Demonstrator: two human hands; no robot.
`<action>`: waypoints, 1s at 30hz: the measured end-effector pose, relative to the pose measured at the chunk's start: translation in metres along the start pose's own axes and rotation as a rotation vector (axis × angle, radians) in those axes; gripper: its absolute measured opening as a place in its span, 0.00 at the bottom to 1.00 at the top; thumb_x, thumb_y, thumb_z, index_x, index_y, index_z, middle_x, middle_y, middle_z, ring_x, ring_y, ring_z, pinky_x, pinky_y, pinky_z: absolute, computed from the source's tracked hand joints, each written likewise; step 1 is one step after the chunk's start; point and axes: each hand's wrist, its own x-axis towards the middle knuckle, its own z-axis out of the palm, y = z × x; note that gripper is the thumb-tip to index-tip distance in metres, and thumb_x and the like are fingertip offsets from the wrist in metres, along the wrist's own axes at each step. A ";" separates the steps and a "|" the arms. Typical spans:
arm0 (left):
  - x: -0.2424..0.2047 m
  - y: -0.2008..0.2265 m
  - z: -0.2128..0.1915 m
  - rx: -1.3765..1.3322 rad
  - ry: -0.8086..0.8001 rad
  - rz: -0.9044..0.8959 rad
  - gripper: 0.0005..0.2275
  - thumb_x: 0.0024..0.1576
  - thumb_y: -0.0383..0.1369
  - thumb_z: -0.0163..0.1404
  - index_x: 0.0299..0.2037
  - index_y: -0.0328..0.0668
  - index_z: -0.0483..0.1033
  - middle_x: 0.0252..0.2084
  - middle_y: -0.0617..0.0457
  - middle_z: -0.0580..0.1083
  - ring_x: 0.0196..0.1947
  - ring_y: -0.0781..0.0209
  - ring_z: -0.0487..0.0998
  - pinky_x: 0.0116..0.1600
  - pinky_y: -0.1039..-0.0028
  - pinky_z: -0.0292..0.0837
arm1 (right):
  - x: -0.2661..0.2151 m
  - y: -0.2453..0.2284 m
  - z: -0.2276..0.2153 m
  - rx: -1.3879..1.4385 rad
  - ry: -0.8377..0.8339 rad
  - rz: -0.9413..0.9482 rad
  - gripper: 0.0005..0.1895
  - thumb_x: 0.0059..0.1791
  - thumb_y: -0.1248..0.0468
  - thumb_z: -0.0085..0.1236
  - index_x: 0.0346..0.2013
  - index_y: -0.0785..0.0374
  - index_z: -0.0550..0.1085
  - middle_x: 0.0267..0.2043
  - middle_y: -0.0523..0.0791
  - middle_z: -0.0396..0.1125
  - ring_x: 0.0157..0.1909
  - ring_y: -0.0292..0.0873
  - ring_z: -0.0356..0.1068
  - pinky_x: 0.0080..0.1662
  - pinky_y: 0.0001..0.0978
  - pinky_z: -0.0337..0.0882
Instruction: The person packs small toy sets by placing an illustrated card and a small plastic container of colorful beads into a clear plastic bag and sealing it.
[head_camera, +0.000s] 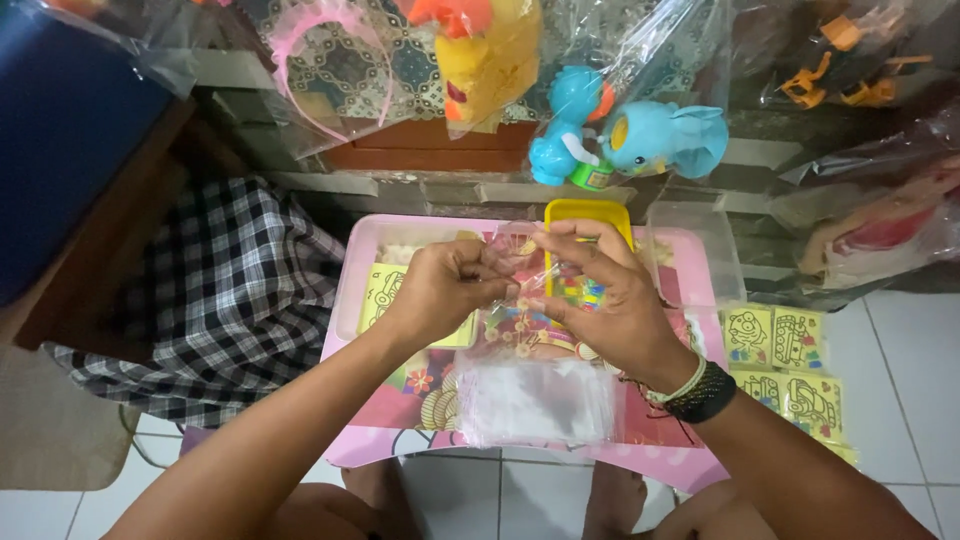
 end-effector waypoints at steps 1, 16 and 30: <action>0.001 -0.003 -0.001 -0.001 0.003 -0.001 0.08 0.49 0.21 0.63 0.38 0.32 0.81 0.28 0.46 0.81 0.22 0.69 0.75 0.31 0.80 0.76 | 0.001 -0.002 0.000 0.001 -0.003 0.000 0.34 0.41 0.64 0.75 0.61 0.50 0.75 0.60 0.50 0.64 0.54 0.48 0.72 0.57 0.41 0.72; -0.002 -0.003 -0.008 0.151 -0.018 -0.058 0.11 0.47 0.28 0.68 0.38 0.40 0.82 0.29 0.51 0.83 0.23 0.69 0.79 0.34 0.78 0.80 | -0.012 0.034 0.017 0.255 -0.159 0.244 0.04 0.44 0.71 0.69 0.33 0.66 0.82 0.38 0.48 0.71 0.41 0.40 0.70 0.42 0.30 0.72; -0.001 -0.029 -0.106 0.137 0.306 -0.065 0.10 0.49 0.22 0.60 0.41 0.34 0.80 0.30 0.42 0.81 0.27 0.58 0.85 0.32 0.75 0.84 | 0.037 0.063 0.068 0.232 -0.050 0.301 0.15 0.49 0.69 0.67 0.51 0.62 0.79 0.38 0.43 0.72 0.34 0.29 0.70 0.34 0.19 0.73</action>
